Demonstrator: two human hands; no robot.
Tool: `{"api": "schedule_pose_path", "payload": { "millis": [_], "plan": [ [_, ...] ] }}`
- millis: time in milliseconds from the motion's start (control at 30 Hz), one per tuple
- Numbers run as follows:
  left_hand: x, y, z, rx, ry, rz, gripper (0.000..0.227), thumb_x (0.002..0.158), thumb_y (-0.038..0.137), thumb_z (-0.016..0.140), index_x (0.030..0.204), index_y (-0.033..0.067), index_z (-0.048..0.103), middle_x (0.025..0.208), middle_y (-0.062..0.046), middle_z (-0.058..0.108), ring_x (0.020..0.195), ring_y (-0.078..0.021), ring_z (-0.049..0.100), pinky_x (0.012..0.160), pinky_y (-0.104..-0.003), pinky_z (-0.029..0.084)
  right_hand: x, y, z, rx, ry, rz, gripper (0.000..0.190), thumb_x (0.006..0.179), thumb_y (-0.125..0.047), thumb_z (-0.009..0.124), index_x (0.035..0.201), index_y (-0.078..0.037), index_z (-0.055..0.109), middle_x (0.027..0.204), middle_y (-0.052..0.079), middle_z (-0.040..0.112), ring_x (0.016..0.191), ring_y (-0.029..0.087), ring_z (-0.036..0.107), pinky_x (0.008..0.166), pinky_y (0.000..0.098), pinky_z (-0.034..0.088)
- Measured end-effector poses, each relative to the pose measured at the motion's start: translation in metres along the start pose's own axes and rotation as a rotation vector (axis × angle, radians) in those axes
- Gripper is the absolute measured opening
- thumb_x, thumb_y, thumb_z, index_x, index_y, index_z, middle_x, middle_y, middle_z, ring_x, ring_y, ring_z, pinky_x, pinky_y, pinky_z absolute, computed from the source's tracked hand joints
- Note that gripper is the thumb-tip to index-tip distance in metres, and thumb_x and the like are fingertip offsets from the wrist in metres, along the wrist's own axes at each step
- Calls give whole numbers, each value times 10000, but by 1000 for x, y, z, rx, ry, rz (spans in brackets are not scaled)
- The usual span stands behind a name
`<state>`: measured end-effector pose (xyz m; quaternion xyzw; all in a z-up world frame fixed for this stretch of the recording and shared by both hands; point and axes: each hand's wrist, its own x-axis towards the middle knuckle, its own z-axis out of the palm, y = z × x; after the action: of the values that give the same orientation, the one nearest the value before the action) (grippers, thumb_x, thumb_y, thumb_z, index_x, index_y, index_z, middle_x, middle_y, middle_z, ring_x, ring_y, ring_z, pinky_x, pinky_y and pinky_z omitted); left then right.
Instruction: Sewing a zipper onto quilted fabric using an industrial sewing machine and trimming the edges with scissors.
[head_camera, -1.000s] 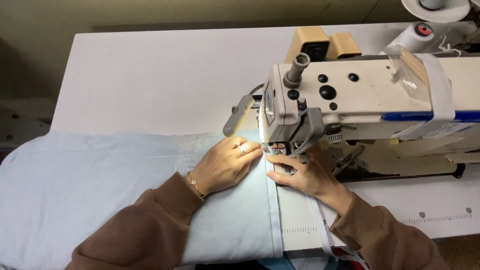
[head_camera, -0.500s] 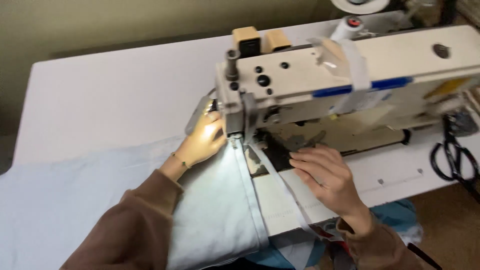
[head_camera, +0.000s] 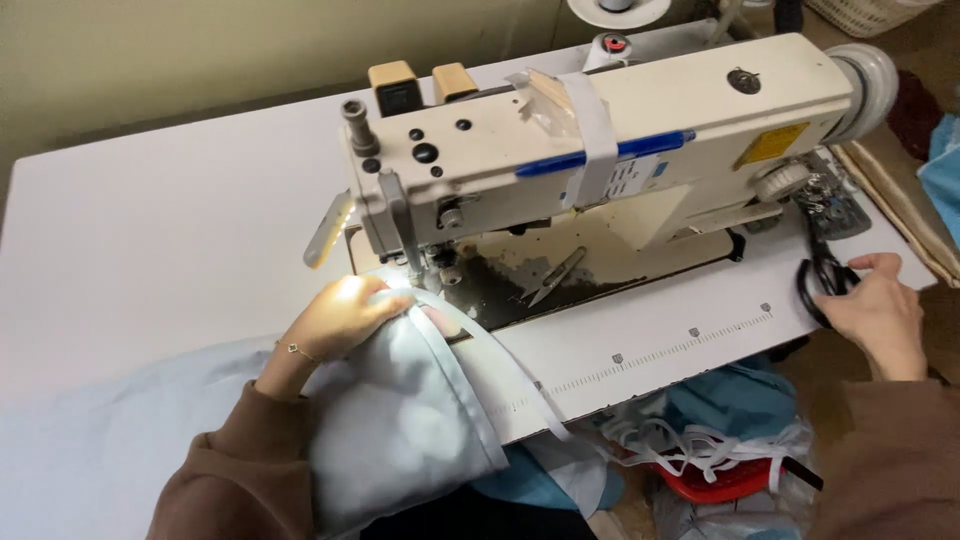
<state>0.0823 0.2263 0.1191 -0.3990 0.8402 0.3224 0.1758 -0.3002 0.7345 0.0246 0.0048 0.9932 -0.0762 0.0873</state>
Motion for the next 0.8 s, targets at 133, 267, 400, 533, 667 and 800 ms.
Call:
{"api": "schedule_pose_path", "payload": {
  "millis": [133, 267, 400, 533, 667, 800],
  "plan": [
    [-44, 0, -3, -222, -234, 280, 281, 939, 386, 657, 834, 130, 608, 763, 19, 535, 706, -115, 482, 652, -293, 373, -34, 52, 42, 292, 132, -297, 634, 938, -155, 704, 1516, 10, 504, 1062, 341, 682, 992, 472, 650, 854, 500, 499],
    [-75, 14, -2, -355, -366, 668, 305, 897, 194, 768, 1142, 172, 587, 952, -26, 761, 825, -129, 712, 755, -275, 580, -198, -8, -6, 856, -260, -423, 313, 1000, 6, 562, 1285, 128, 515, 717, 280, 665, 650, 411, 685, 745, 499, 567],
    [-89, 19, -3, -289, -562, 998, 160, 984, 37, 621, 1047, 179, 582, 1041, 7, 660, 903, -124, 612, 825, -298, 522, -297, -33, 36, 1389, -961, -808, 558, 947, -308, 772, 1315, 45, 545, 721, 202, 742, 569, 219, 719, 525, 309, 613],
    [-103, 22, -1, -179, -650, 1185, 373, 966, -92, 457, 1246, 66, 645, 1273, -119, 675, 1203, -287, 659, 1055, -415, 549, -360, -100, 31, 1086, -1353, 379, 439, 1041, -173, 491, 1211, 159, 723, 861, 264, 558, 654, 325, 538, 574, 326, 408],
    [-125, 17, -7, -190, -632, 1141, 575, 974, -26, 534, 1513, 164, 474, 1485, -94, 582, 1386, -299, 551, 1104, -436, 516, -385, -123, 9, 828, -1138, -377, 310, 953, -49, 715, 1260, -67, 746, 870, 69, 526, 555, 128, 408, 307, 241, 336],
    [-138, 14, -9, -261, -652, 1116, 561, 970, -2, 572, 1506, 142, 491, 1516, -86, 540, 1427, -301, 528, 1181, -460, 446, -389, -135, 24, 885, -1004, -602, 704, 790, -660, 542, 1136, -80, 740, 795, 7, 510, 654, 101, 431, 612, 259, 366]
  ]
}}
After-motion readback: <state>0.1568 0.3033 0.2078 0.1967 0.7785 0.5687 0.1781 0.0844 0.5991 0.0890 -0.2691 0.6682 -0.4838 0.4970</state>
